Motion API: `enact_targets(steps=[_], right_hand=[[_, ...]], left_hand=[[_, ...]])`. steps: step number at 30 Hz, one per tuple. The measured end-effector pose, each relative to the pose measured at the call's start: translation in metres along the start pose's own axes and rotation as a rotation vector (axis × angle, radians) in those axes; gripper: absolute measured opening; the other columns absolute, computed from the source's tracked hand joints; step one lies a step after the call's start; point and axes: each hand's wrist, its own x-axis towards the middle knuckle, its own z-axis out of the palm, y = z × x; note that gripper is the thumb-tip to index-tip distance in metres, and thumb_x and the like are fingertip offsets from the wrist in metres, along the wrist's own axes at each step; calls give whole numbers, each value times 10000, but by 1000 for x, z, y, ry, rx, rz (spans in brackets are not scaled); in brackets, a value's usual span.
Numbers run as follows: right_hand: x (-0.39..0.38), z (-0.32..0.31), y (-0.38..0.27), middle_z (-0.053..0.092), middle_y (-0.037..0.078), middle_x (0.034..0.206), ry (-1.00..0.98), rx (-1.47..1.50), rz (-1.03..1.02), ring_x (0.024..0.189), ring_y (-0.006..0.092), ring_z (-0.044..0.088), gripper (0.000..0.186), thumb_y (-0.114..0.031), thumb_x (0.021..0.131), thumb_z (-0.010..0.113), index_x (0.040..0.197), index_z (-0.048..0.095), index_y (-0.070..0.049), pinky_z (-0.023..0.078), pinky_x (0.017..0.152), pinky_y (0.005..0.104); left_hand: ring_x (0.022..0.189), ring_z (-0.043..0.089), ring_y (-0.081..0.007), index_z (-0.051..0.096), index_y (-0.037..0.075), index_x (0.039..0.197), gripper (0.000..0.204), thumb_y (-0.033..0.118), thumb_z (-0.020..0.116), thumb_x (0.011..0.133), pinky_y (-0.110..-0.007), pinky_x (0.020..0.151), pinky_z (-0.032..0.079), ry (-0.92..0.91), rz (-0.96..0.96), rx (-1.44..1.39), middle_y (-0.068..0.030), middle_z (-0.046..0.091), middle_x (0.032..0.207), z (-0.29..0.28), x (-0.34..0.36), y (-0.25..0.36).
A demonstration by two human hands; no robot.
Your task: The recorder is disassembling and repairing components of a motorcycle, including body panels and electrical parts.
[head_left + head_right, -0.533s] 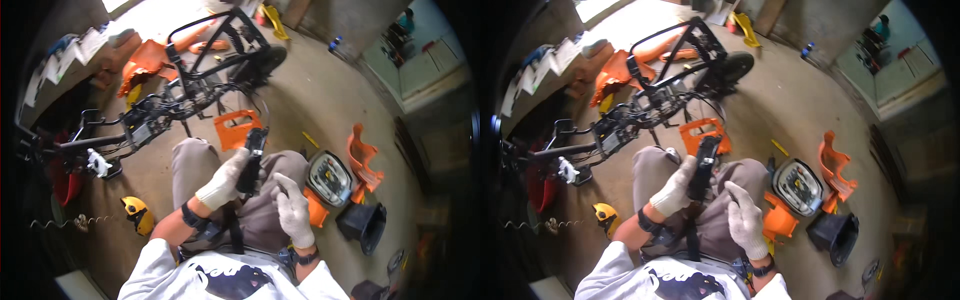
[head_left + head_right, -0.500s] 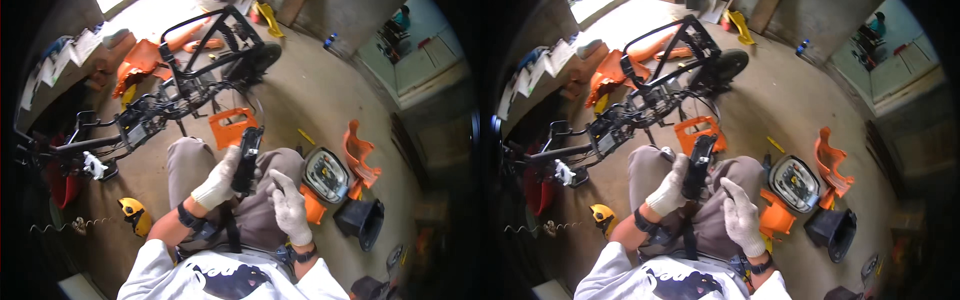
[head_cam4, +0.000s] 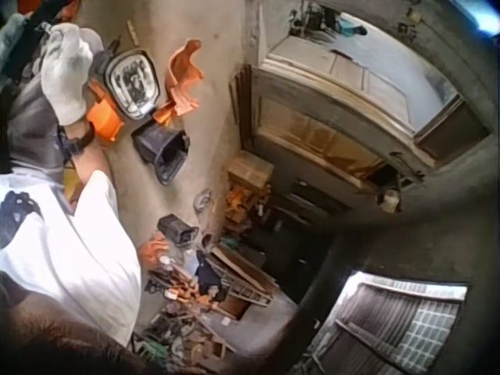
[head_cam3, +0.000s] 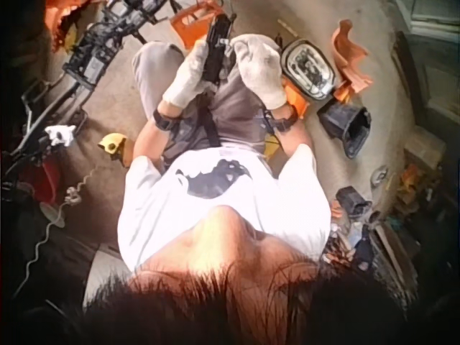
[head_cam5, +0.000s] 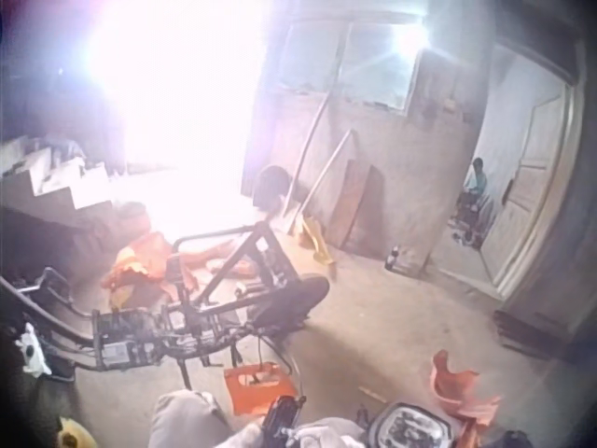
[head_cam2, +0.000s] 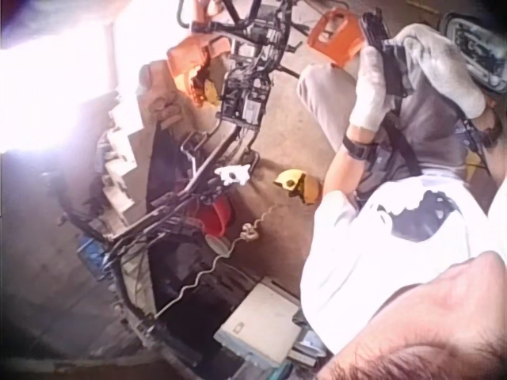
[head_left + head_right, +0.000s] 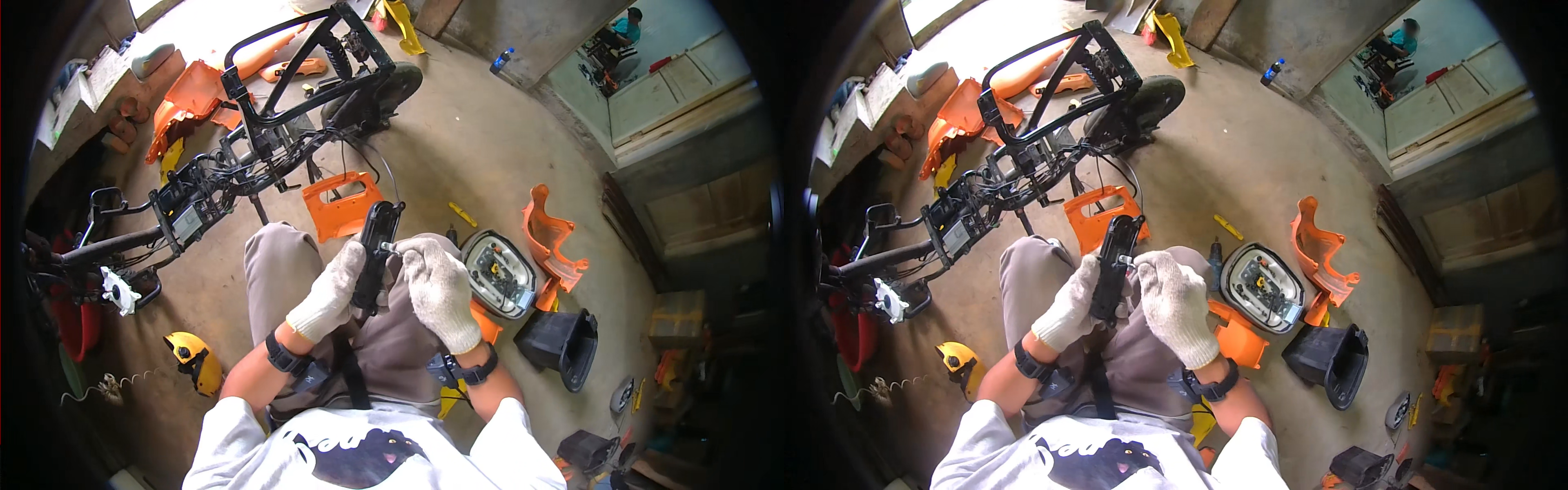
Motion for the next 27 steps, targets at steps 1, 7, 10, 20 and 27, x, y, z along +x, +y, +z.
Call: enact_targets(steps=[1, 7, 10, 20, 27], right_hand=[[1, 3, 0, 676, 107, 732, 16, 0, -32, 697, 324, 678, 49, -64, 919, 616, 948, 640, -96, 518, 621, 402], [10, 12, 0, 674, 153, 796, -32, -60, 69, 762, 343, 670, 87, -124, 937, 605, 913, 674, -77, 527, 699, 422], [10, 13, 6, 677, 162, 814, -103, -58, 97, 798, 353, 674, 124, -164, 955, 576, 927, 659, -77, 529, 708, 430], [-3, 48, 48, 630, 156, 721, 99, 14, -135, 674, 367, 622, 145, -169, 911, 583, 931, 661, -49, 500, 648, 456], [-12, 25, 29, 657, 257, 758, -34, 24, 266, 761, 429, 670, 273, -265, 879, 571, 809, 654, -14, 511, 736, 523]], left_hand=[[716, 642, -175, 504, 135, 1358, 612, 607, 516, 968, -309, 619, 538, -10, 103, 88, -65, 651, 970, 1, 0, 0], [702, 592, -92, 331, 142, 1533, 654, 423, 585, 1000, -244, 632, 521, 80, 208, 257, -15, 611, 939, 1, 1, -1], [699, 575, -71, 290, 141, 1561, 692, 348, 620, 990, -228, 630, 499, 118, 292, 443, -8, 614, 943, 1, 3, -1], [1008, 554, -106, 306, 67, 1556, 617, 262, 539, 1020, -251, 853, 478, 129, 457, 776, -62, 522, 1373, 6, 1, -9], [827, 557, -95, 326, 52, 1543, 563, 245, 498, 1042, -187, 636, 429, 216, 173, 679, -85, 568, 1316, 25, -5, -8]])
